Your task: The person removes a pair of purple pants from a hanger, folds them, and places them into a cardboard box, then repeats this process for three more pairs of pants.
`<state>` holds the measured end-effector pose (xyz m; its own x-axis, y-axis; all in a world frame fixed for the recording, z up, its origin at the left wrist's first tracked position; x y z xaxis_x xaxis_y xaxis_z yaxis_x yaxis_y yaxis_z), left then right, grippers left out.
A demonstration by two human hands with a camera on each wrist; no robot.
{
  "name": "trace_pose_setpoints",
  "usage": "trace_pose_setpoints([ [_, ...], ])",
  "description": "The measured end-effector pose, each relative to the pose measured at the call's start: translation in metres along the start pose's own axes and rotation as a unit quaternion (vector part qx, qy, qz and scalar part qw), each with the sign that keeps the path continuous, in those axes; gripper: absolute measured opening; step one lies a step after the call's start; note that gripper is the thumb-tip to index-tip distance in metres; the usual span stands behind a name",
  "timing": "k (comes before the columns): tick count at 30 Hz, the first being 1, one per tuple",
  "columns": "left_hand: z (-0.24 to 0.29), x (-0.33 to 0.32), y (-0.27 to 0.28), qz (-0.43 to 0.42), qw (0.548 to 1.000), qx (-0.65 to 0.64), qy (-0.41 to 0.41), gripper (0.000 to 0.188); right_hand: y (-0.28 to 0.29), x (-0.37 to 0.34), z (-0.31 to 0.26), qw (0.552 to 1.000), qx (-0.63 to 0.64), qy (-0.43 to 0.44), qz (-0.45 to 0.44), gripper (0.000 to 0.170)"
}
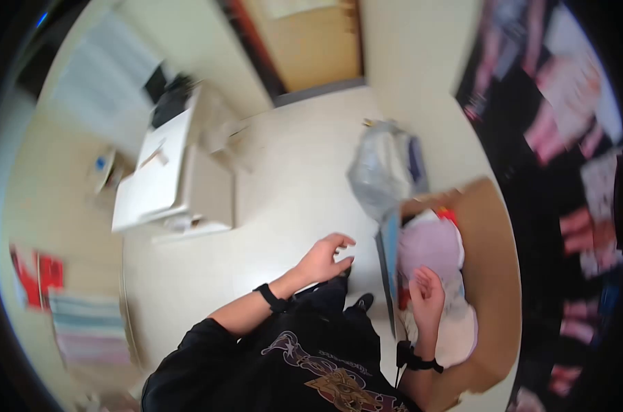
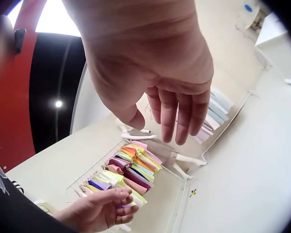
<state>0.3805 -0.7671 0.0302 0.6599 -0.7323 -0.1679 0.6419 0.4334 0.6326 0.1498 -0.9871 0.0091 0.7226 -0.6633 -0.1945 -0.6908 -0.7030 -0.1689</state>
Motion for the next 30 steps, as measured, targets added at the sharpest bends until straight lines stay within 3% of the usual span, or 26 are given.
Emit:
trace_pose_setpoints([
  [4,-0.088,-0.174,0.054,0.181,0.964,-0.103,0.164,0.026,-0.103,0.004,0.000,0.978,-0.038,0.024,-0.203,0.044],
  [7,-0.149,-0.307,0.064,0.358,0.894,-0.128,0.238,0.024,-0.200,-0.017,0.014,0.935,-0.078,0.001,-0.347,0.042],
  [10,-0.187,-0.437,0.053,0.492,0.779,-0.181,0.344,0.022,-0.300,-0.062,0.047,0.871,-0.129,-0.019,-0.473,0.040],
  [14,-0.226,-0.580,0.012,0.570,0.681,-0.198,0.415,0.021,-0.433,-0.161,0.110,0.767,-0.190,-0.019,-0.612,0.036],
  [16,-0.221,-0.640,0.016,0.590,0.636,-0.217,0.447,0.021,-0.496,-0.239,0.121,0.730,-0.181,-0.008,-0.659,0.035],
  [19,-0.227,-0.723,0.028,0.656,0.552,-0.190,0.478,0.020,-0.583,-0.364,0.138,0.610,-0.144,0.004,-0.779,0.037],
  [20,-0.230,-0.743,0.031,0.661,0.543,-0.188,0.482,0.020,-0.605,-0.401,0.145,0.569,-0.130,0.012,-0.812,0.037],
  [22,-0.232,-0.776,0.030,0.715,0.472,-0.193,0.478,0.019,-0.642,-0.460,0.161,0.490,-0.148,-0.013,-0.859,0.037],
  [23,-0.233,-0.791,0.027,0.712,0.466,-0.196,0.487,0.019,-0.661,-0.486,0.174,0.452,-0.149,0.004,-0.880,0.038],
  [24,-0.233,-0.802,0.024,0.732,0.433,-0.208,0.483,0.019,-0.681,-0.511,0.178,0.416,-0.181,0.006,-0.891,0.038],
  [25,-0.239,-0.814,0.023,0.752,0.400,-0.217,0.476,0.019,-0.700,-0.531,0.190,0.396,-0.167,0.000,-0.903,0.038],
  [30,-0.301,-0.878,0.029,0.772,0.325,-0.214,0.503,0.018,-0.818,-0.611,0.246,0.332,-0.158,-0.002,-0.930,0.036],
])
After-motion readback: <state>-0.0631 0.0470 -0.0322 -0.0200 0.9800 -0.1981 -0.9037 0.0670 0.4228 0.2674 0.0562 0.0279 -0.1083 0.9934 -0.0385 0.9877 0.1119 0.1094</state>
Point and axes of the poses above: each hand's wrist, its own x-axis towards the middle knuckle, its own y-axis out of the back of the hand, z = x × y, the point moved 2 cm from there along x, towards the middle knuckle, and after that the axes turned 11 degrees about x, right-handed, at the moved point
